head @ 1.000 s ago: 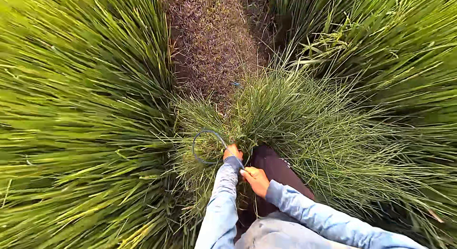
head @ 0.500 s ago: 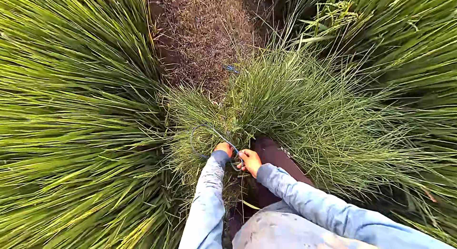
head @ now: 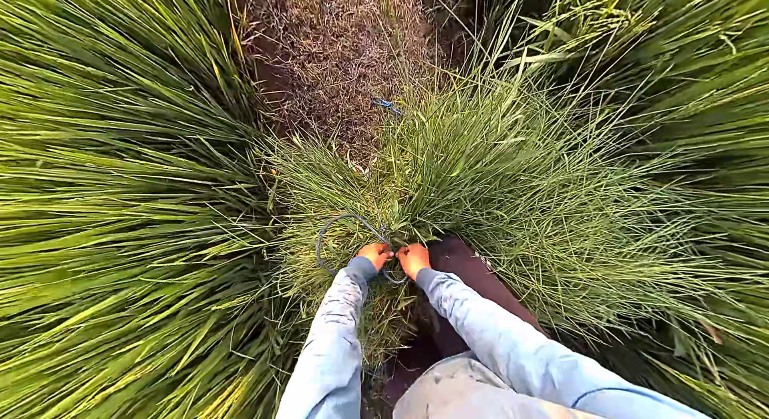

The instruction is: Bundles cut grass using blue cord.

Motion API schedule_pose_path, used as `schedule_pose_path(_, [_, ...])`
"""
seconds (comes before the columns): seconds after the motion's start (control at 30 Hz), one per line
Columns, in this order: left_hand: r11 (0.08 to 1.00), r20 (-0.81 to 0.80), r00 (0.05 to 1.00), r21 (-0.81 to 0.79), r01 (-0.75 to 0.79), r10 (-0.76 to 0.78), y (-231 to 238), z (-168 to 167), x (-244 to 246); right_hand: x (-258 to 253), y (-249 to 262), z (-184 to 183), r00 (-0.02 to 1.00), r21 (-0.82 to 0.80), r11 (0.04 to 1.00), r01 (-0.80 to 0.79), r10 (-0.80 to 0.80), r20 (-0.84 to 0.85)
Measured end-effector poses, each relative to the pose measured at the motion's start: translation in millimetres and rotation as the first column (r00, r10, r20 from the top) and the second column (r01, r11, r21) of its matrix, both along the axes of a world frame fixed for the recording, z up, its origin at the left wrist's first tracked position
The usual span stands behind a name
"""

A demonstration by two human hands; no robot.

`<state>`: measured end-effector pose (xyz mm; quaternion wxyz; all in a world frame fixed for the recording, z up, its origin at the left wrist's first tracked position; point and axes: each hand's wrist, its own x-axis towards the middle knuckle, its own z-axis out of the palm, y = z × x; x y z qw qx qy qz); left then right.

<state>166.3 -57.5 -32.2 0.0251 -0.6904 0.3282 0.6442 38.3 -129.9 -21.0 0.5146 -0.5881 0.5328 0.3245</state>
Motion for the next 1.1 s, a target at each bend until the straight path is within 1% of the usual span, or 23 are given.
schedule_pose_path(0.07, [0.998, -0.037, 0.998, -0.011, -0.054, 0.053, 3.5, -1.0, 1.0, 7.7, -6.7, -3.7, 0.997, 0.048, 0.997, -0.057, 0.06, -0.054])
schedule_pose_path(0.1, [0.995, -0.061, 0.993, -0.017, -0.1, 0.099, 6.6, -2.8, 1.5, 8.8, -8.6, -9.1, 0.996, 0.075, 0.995, -0.061, 0.065, -0.06])
schedule_pose_path(0.2, [0.978, -0.124, 0.972, -0.033, -0.205, 0.2, 14.0, -9.2, 3.6, -4.2, -12.4, -29.6, 1.0, 0.171, 0.985, -0.003, 0.0, 0.017])
schedule_pose_path(0.3, [0.975, -0.142, 0.966, -0.01, -0.221, 0.217, 9.8, -8.5, 4.9, -14.3, -16.3, -40.3, 0.994, 0.293, 0.956, 0.037, -0.066, 0.092])
schedule_pose_path(0.4, [0.984, -0.115, 0.977, 0.007, -0.179, 0.178, 0.8, -4.8, 4.3, -14.3, -16.2, -38.8, 0.984, 0.335, 0.941, -0.046, -0.016, 0.178])
schedule_pose_path(0.5, [0.988, -0.061, 0.986, 0.023, -0.151, 0.152, -2.2, -3.0, -1.9, -11.5, -7.9, -39.7, 0.961, 0.266, 0.943, -0.202, 0.139, 0.239])
schedule_pose_path(0.67, [0.993, -0.001, 0.993, 0.004, -0.119, 0.119, -2.3, -6.3, -4.7, -2.8, -0.3, -19.0, 0.963, 0.1, 0.961, -0.259, 0.249, 0.102])
schedule_pose_path(0.73, [0.993, 0.003, 0.993, 0.01, -0.118, 0.118, -2.0, -6.4, -4.7, -0.2, 0.9, -10.2, 0.934, 0.03, 0.935, -0.352, 0.35, 0.072])
schedule_pose_path(0.8, [0.993, 0.005, 0.993, 0.013, -0.116, 0.115, -1.6, -8.1, -5.2, 4.5, -0.2, 1.8, 0.869, -0.012, 0.869, -0.494, 0.495, 0.028])
schedule_pose_path(0.9, [0.993, 0.009, 0.993, -0.001, -0.119, 0.119, -1.0, -7.5, -4.7, 19.2, -4.5, 25.2, 0.705, -0.011, 0.705, -0.709, 0.709, -0.036])
schedule_pose_path(0.97, [0.992, 0.018, 0.992, -0.02, -0.127, 0.128, -0.2, -6.6, -5.1, 25.0, -7.6, 35.8, 0.598, -0.022, 0.597, -0.802, 0.801, -0.033])
schedule_pose_path(1.0, [0.991, 0.023, 0.991, -0.033, -0.131, 0.131, -0.1, -6.8, -4.9, 25.8, -12.3, 38.8, 0.577, -0.043, 0.575, -0.817, 0.817, -0.021])
schedule_pose_path(1.03, [0.99, 0.027, 0.99, -0.042, -0.135, 0.136, -0.4, -6.7, -3.8, 25.8, -19.0, 40.9, 0.589, -0.074, 0.588, -0.806, 0.808, 0.003])
schedule_pose_path(1.07, [0.988, 0.025, 0.989, -0.052, -0.143, 0.145, -0.1, -6.8, -2.3, 24.4, -25.8, 41.9, 0.637, -0.105, 0.638, -0.763, 0.77, 0.045])
schedule_pose_path(1.1, [0.986, 0.016, 0.988, -0.059, -0.155, 0.156, 1.1, -7.0, -2.0, 19.4, -30.8, 40.7, 0.724, -0.117, 0.73, -0.673, 0.683, 0.1])
